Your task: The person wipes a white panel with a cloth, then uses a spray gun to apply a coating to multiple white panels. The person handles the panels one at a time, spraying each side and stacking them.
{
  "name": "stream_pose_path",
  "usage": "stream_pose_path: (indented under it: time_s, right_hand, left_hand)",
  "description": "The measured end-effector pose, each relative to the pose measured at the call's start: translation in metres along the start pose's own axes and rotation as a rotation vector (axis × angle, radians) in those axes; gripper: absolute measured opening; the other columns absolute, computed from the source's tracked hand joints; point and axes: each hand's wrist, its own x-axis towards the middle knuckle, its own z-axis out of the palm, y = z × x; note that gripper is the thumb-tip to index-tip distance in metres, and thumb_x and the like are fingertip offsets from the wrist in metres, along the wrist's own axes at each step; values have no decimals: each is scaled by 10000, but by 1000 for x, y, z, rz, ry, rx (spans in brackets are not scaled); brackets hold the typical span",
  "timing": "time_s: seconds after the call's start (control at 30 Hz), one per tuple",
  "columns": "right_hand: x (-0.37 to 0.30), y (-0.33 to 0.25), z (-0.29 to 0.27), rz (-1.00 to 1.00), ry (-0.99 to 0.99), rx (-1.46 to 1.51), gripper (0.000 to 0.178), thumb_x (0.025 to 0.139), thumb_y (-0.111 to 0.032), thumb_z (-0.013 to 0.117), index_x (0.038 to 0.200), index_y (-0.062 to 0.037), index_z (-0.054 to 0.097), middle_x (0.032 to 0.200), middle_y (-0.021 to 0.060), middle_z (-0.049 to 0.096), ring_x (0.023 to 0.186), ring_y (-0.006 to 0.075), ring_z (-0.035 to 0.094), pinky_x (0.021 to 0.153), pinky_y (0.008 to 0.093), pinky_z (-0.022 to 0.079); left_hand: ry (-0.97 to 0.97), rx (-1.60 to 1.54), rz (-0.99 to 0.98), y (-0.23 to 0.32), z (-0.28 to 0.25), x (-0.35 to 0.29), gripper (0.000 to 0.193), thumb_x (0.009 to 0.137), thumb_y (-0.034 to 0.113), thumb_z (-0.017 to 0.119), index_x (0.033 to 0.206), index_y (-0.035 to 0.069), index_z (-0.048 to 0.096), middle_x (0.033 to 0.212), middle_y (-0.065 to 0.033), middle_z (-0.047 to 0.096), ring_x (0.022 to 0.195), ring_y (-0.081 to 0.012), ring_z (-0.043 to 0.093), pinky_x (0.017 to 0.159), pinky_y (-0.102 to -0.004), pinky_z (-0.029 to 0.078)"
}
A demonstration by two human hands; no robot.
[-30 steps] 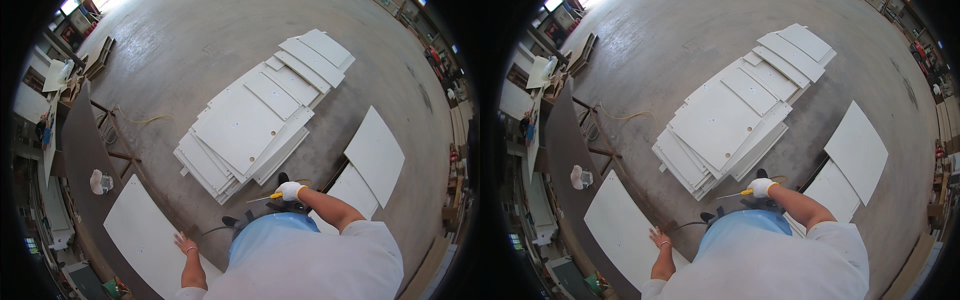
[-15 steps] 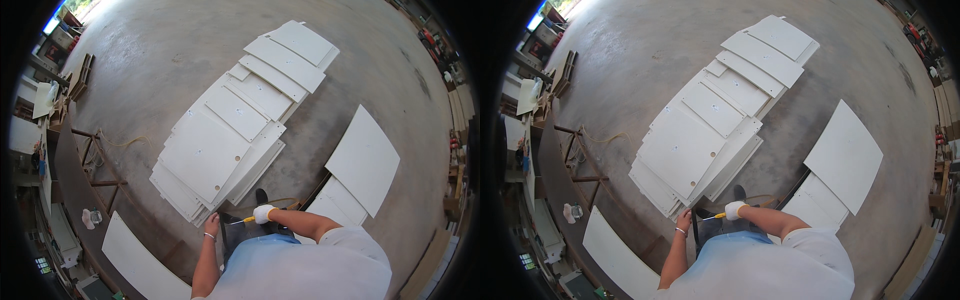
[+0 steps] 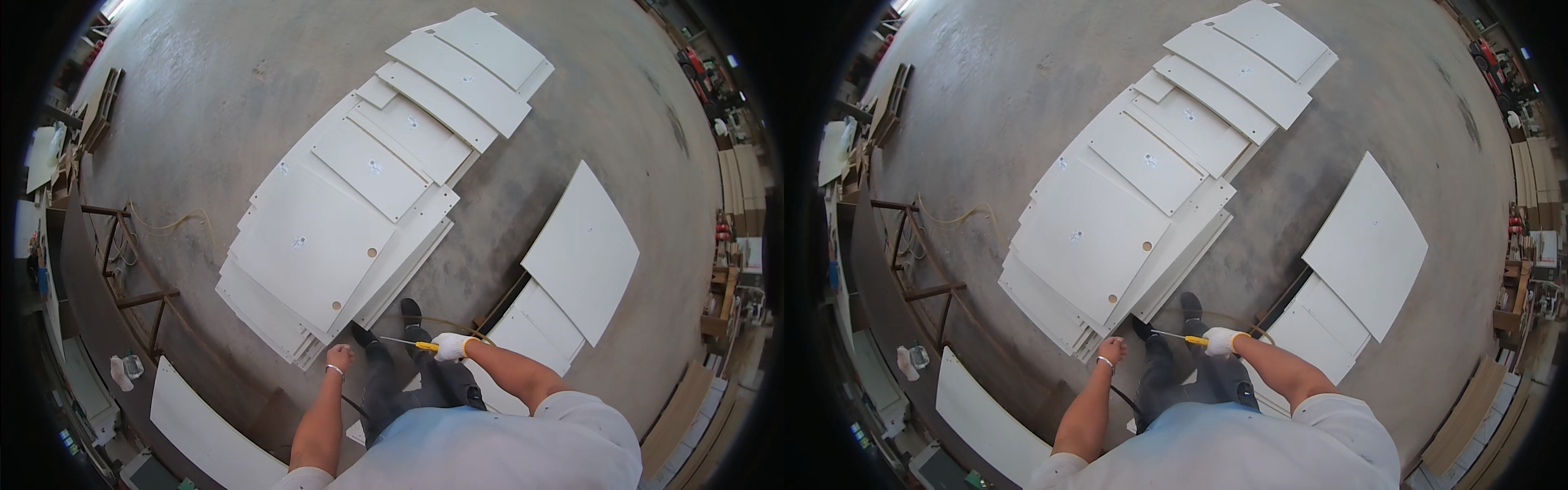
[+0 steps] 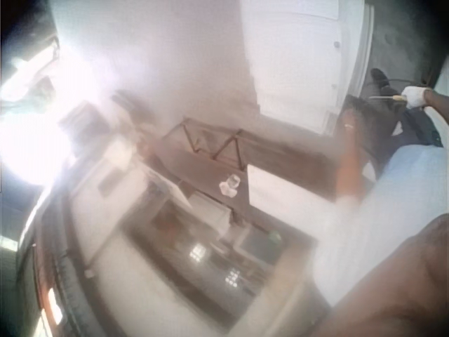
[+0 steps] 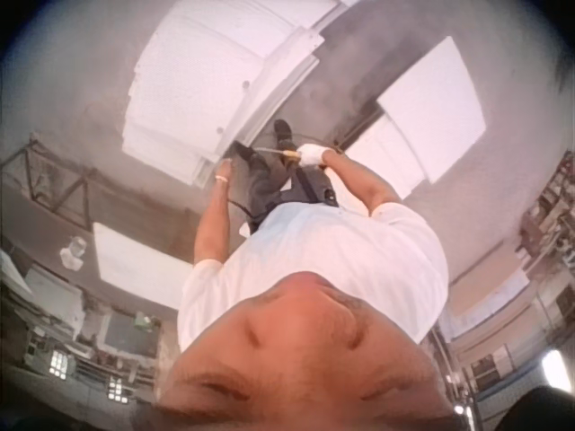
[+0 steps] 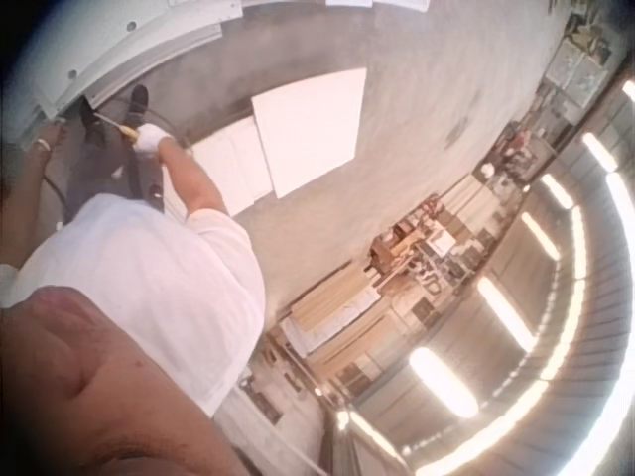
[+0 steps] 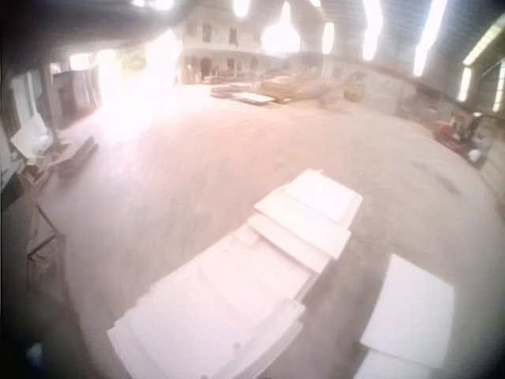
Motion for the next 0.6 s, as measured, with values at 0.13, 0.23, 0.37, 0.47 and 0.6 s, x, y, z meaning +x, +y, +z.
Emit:
stream_pose_path:
  time_s: [0.13, 0.23, 0.37, 0.47, 0.6]
  right_hand:
    - [13, 23, -11, -64, 162, 282, 289, 884, -235, 688, 1113, -59, 696, 731, 77, 646, 514, 185, 599, 496, 358, 495]
    - [23, 30, -58, 154, 744, 926, 310, 961, -344, 690, 887, -48, 637, 649, 34, 578, 434, 145, 505, 396, 329, 380]
    - [15, 32, -140, 33, 1216, 1646, 245, 993, -290, 647, 835, -108, 600, 615, -16, 507, 404, 106, 387, 400, 294, 334]
    - [13, 9, -140, 77, 858, 998, 302, 1015, -321, 599, 827, -86, 626, 608, -20, 501, 373, 100, 377, 389, 333, 358]
    - [34, -45, -65, 83, 573, -300, 247, 894, -318, 649, 983, -104, 736, 950, 161, 745, 922, 375, 707, 815, 471, 555]
  left_hand:
    - [-25, -137, 18, 22, 14, 8, 255, 992, 210, 623, 1039, -15, 735, 815, -99, 732, 633, -156, 662, 590, -304, 546]
    - [-44, -135, 128, 33, 16, 2, 314, 1001, 308, 596, 1125, 56, 737, 895, -102, 757, 698, -177, 708, 585, -318, 549]
    - [-8, -220, 6, 20, 0, -3, 362, 1016, 349, 593, 1065, 21, 737, 849, -101, 746, 643, -159, 674, 564, -307, 525]
    - [62, -153, -35, -21, -24, 5, 337, 1002, 336, 593, 1096, 36, 717, 863, -105, 748, 644, -178, 685, 562, -329, 542]
    - [97, -278, -148, -86, -49, 37, 235, 982, 250, 611, 1079, 52, 694, 806, -111, 719, 582, -189, 653, 513, -348, 526]
